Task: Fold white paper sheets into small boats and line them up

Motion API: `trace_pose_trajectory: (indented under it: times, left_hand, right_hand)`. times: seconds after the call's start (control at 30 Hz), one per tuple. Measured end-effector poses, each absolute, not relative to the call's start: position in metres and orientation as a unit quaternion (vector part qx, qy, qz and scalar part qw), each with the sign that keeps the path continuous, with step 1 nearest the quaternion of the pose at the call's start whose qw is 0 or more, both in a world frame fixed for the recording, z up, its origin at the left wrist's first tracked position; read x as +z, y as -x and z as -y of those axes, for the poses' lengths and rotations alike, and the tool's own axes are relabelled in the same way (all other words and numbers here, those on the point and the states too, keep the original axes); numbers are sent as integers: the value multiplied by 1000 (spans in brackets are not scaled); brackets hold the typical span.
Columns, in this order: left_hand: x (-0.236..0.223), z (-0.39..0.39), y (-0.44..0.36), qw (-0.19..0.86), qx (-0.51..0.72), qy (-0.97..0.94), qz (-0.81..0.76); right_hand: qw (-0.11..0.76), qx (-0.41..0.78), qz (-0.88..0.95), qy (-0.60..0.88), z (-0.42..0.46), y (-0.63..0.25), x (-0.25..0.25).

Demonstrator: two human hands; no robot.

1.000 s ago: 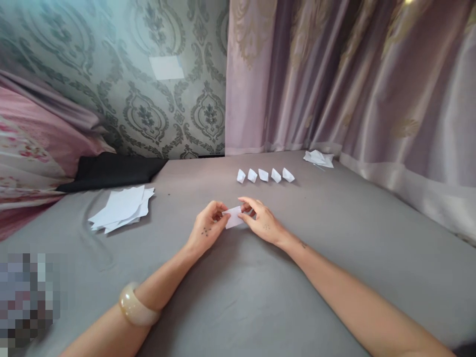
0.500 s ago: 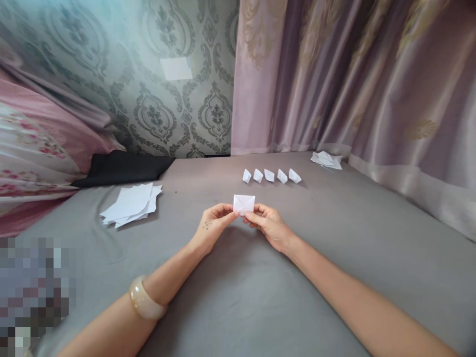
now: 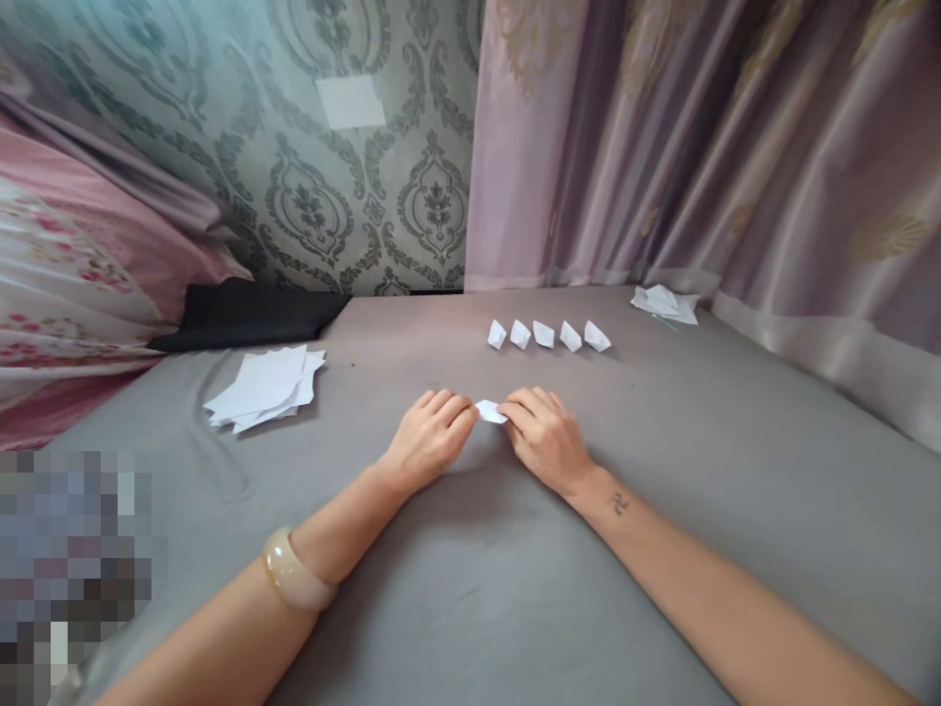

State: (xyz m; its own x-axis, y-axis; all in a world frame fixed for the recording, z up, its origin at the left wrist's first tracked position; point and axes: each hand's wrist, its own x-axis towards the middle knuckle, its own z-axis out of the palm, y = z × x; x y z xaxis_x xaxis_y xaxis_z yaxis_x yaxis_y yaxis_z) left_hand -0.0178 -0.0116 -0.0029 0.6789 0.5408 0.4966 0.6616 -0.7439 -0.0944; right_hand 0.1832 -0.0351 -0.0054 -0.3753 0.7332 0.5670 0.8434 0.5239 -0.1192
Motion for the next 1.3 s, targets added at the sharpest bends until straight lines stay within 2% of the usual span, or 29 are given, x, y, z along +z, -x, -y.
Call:
trace_pose_trajectory:
  times: [0.13, 0.27, 0.6, 0.73, 1.3]
  left_hand:
    - [-2, 10, 14, 168, -169, 914, 329]
    - [-4, 16, 11, 98, -112, 936, 320]
    - [-13, 16, 14, -185, -250, 832, 460]
    - [-9, 11, 12, -264, -256, 776, 513]
    - [-5, 5, 8, -284, -240, 748, 550]
  right_hand:
    - [192, -188, 843, 466, 38, -179, -3]
    - [137, -148, 859, 471, 44, -176, -7]
    - [288, 154, 762, 560, 42, -186, -13]
    - [316, 221, 710, 589, 35, -187, -13]
    - [291, 205, 688, 632, 27, -183, -14]
